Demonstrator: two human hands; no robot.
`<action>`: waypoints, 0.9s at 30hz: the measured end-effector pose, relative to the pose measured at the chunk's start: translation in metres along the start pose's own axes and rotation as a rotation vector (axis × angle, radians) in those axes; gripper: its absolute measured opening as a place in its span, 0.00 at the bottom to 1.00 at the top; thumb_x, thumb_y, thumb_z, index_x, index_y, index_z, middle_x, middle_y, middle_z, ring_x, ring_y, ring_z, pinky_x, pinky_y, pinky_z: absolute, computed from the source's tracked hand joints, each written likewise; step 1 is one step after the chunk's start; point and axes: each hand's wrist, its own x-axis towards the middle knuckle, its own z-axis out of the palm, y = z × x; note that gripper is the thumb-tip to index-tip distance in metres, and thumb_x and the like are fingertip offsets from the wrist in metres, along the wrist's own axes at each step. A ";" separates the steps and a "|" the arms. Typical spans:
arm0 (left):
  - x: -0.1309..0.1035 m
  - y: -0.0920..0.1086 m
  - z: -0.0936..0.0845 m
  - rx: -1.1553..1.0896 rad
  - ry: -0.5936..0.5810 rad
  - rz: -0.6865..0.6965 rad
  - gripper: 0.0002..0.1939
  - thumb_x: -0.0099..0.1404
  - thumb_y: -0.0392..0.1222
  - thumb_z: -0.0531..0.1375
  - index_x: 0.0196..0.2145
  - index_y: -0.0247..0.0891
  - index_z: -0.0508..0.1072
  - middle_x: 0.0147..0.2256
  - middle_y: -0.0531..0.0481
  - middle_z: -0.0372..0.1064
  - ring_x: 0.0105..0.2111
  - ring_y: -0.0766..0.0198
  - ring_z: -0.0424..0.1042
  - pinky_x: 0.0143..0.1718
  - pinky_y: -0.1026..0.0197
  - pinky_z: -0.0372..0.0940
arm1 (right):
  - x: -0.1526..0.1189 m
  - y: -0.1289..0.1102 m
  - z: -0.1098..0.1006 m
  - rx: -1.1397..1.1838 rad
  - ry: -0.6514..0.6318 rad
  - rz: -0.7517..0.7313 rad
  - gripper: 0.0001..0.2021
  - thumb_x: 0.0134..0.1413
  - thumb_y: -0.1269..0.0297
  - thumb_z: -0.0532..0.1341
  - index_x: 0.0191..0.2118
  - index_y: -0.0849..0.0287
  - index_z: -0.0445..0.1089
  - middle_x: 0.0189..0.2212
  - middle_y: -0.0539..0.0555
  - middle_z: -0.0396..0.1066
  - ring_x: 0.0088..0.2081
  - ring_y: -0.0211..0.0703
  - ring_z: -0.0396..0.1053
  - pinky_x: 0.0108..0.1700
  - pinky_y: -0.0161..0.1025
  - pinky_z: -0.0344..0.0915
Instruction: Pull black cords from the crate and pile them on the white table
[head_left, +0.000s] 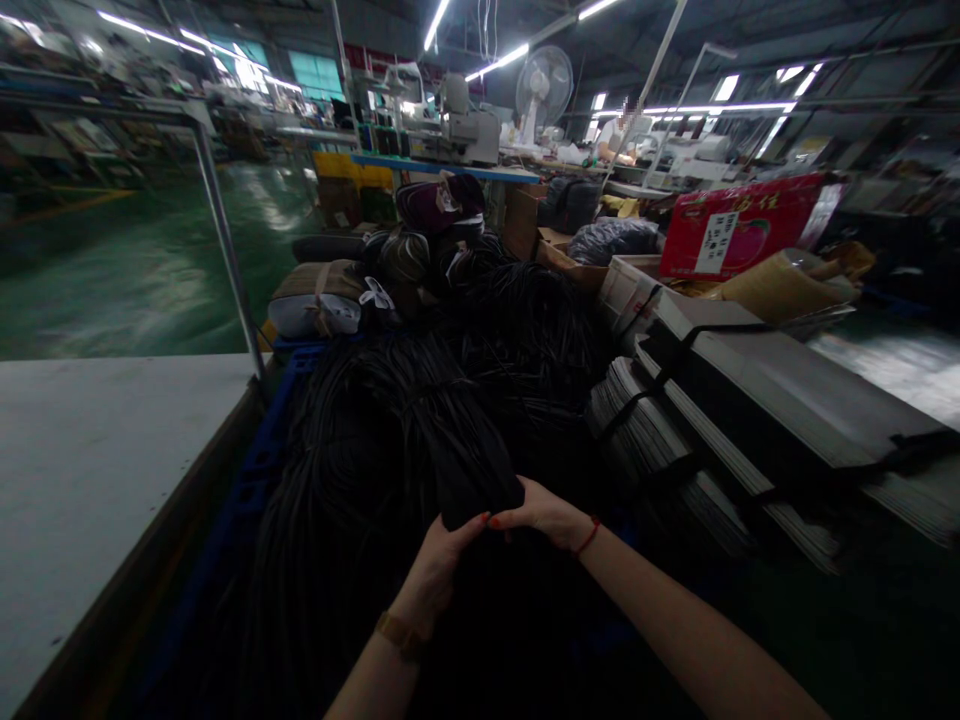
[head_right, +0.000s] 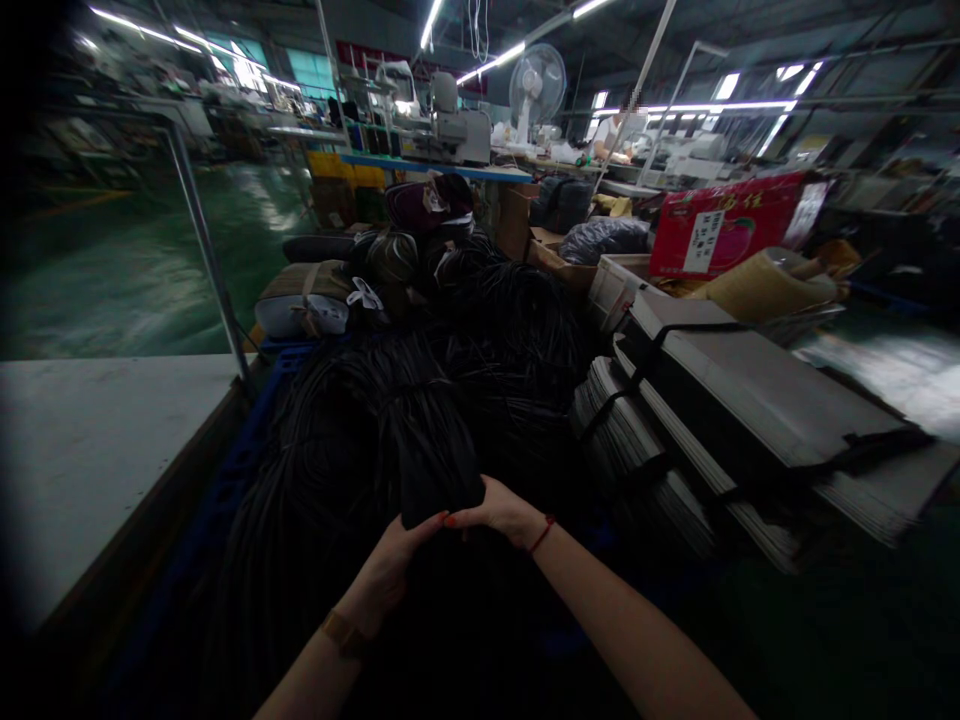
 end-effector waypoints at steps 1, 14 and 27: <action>0.002 -0.001 0.001 0.018 0.016 0.028 0.27 0.51 0.41 0.67 0.49 0.34 0.67 0.44 0.37 0.73 0.40 0.52 0.74 0.45 0.52 0.67 | 0.001 0.000 0.002 -0.016 -0.022 -0.021 0.31 0.28 0.61 0.73 0.43 0.63 0.65 0.35 0.53 0.70 0.28 0.36 0.67 0.27 0.34 0.64; -0.012 0.018 0.008 -0.017 -0.042 -0.038 0.23 0.51 0.37 0.66 0.46 0.33 0.70 0.40 0.39 0.75 0.37 0.54 0.75 0.42 0.55 0.68 | 0.007 -0.001 0.001 -0.109 0.021 -0.017 0.30 0.25 0.66 0.73 0.41 0.63 0.64 0.32 0.50 0.70 0.28 0.38 0.67 0.27 0.35 0.65; -0.005 0.007 0.001 0.018 -0.013 0.015 0.25 0.47 0.37 0.68 0.44 0.32 0.71 0.42 0.37 0.74 0.38 0.52 0.75 0.44 0.53 0.67 | 0.005 -0.013 -0.020 -0.141 -0.051 0.084 0.25 0.27 0.64 0.72 0.37 0.64 0.67 0.27 0.49 0.71 0.23 0.34 0.65 0.24 0.33 0.63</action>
